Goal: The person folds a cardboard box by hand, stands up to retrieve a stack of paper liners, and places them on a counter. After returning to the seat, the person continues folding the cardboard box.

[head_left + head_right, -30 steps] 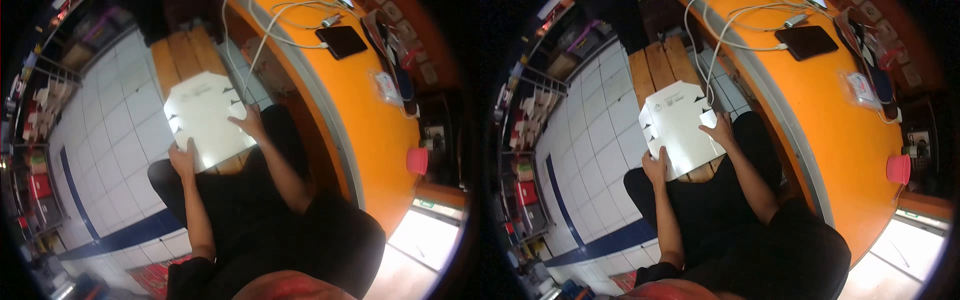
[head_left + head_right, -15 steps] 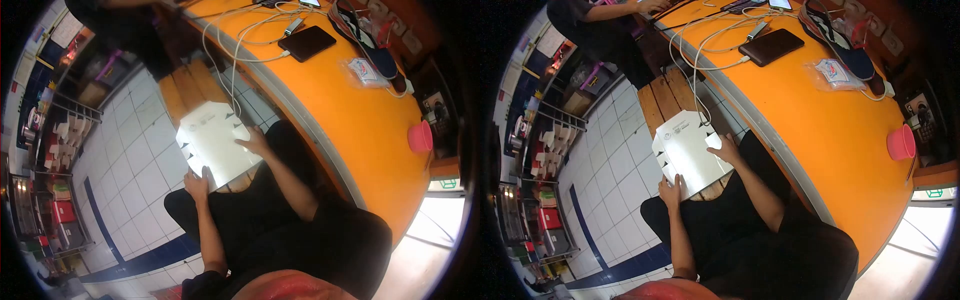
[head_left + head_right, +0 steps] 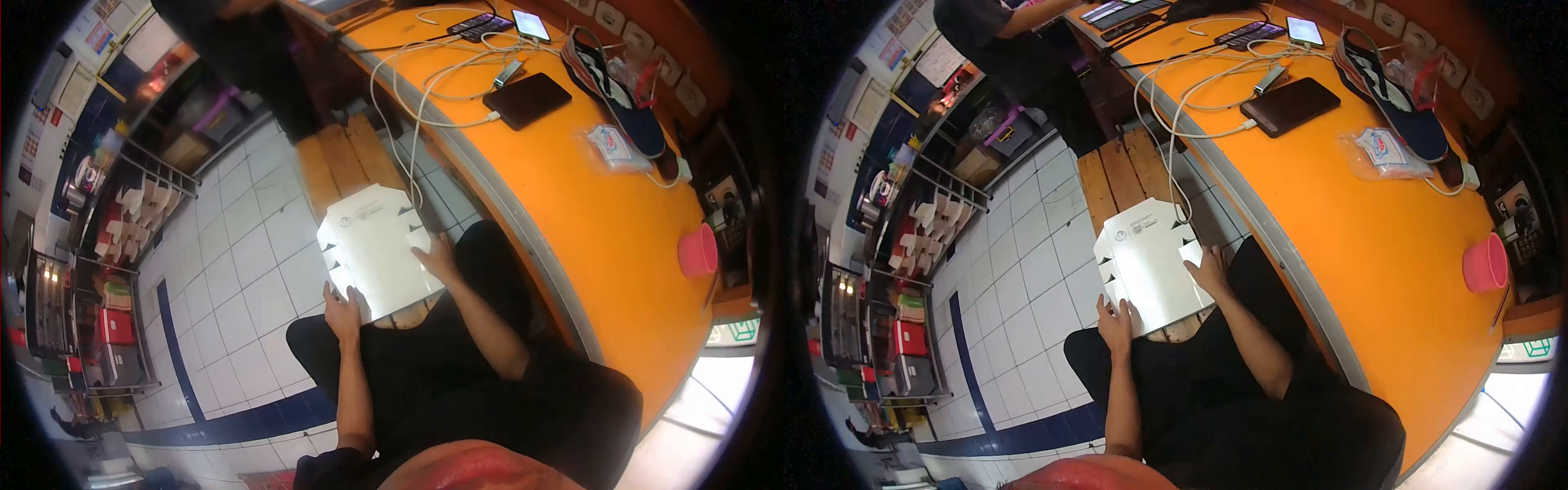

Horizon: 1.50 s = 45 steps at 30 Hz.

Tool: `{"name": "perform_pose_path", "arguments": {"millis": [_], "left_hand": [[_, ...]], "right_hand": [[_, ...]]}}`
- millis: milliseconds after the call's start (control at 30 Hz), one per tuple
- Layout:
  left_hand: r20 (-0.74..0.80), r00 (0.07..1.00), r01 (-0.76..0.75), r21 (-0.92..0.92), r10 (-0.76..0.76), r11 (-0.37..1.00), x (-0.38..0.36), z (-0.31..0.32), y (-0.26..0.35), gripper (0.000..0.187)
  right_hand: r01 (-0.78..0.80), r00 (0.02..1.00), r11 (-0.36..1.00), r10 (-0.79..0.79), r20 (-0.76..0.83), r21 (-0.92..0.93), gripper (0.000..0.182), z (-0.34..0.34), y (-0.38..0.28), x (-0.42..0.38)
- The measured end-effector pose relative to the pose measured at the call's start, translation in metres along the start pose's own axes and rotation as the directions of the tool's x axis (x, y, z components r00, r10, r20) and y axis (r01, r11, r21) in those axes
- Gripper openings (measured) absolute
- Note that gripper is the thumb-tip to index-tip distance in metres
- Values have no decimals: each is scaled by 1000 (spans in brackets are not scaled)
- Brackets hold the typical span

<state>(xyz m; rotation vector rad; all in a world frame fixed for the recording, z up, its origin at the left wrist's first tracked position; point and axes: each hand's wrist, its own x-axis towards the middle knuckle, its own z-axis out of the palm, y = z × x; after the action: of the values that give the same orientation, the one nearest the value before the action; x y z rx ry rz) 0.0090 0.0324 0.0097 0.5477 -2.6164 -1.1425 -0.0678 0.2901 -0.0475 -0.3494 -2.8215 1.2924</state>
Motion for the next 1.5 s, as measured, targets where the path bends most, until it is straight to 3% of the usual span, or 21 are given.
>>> {"name": "perform_pose_path", "arguments": {"millis": [167,233,267,400,467,600,667,800,867,1000,1500], "left_hand": [[3,1000,3,23,-3,1000,-2,-6,3,61],[-12,1000,17,-29,-17,999,2,-1,-3,59],[-17,1000,17,-42,-18,999,4,2,-8,59],[-80,996,29,-73,-35,997,10,9,-25,57],[-39,999,2,48,0,999,12,11,-31,52],[-52,998,34,-9,-34,999,10,5,-19,48],[-65,997,30,-16,-31,999,11,5,-20,47],[-58,997,56,-26,-57,998,13,5,-23,47],[-59,997,47,1,-47,999,14,6,-24,46],[-87,995,46,-32,-49,998,14,4,-21,42],[-40,996,78,-34,-80,996,18,-1,-22,47]], "right_hand": [[-19,1000,999,19,17,32,73,11,12,5],[31,990,1000,-31,-141,-6,58,17,14,3],[41,988,999,-42,-146,-15,58,16,15,2],[54,992,998,-52,-111,13,60,11,12,4],[20,990,1000,-19,-140,5,61,15,12,3],[75,989,997,-77,-129,-20,61,10,11,5],[15,998,1000,-15,-64,-2,58,4,5,3],[56,991,998,-57,-124,-18,56,4,3,2],[50,997,999,-51,-54,-3,55,-1,1,2],[75,994,997,-77,-76,-29,53,1,1,2],[104,989,993,-109,-103,-58,51,3,-2,2]]}}
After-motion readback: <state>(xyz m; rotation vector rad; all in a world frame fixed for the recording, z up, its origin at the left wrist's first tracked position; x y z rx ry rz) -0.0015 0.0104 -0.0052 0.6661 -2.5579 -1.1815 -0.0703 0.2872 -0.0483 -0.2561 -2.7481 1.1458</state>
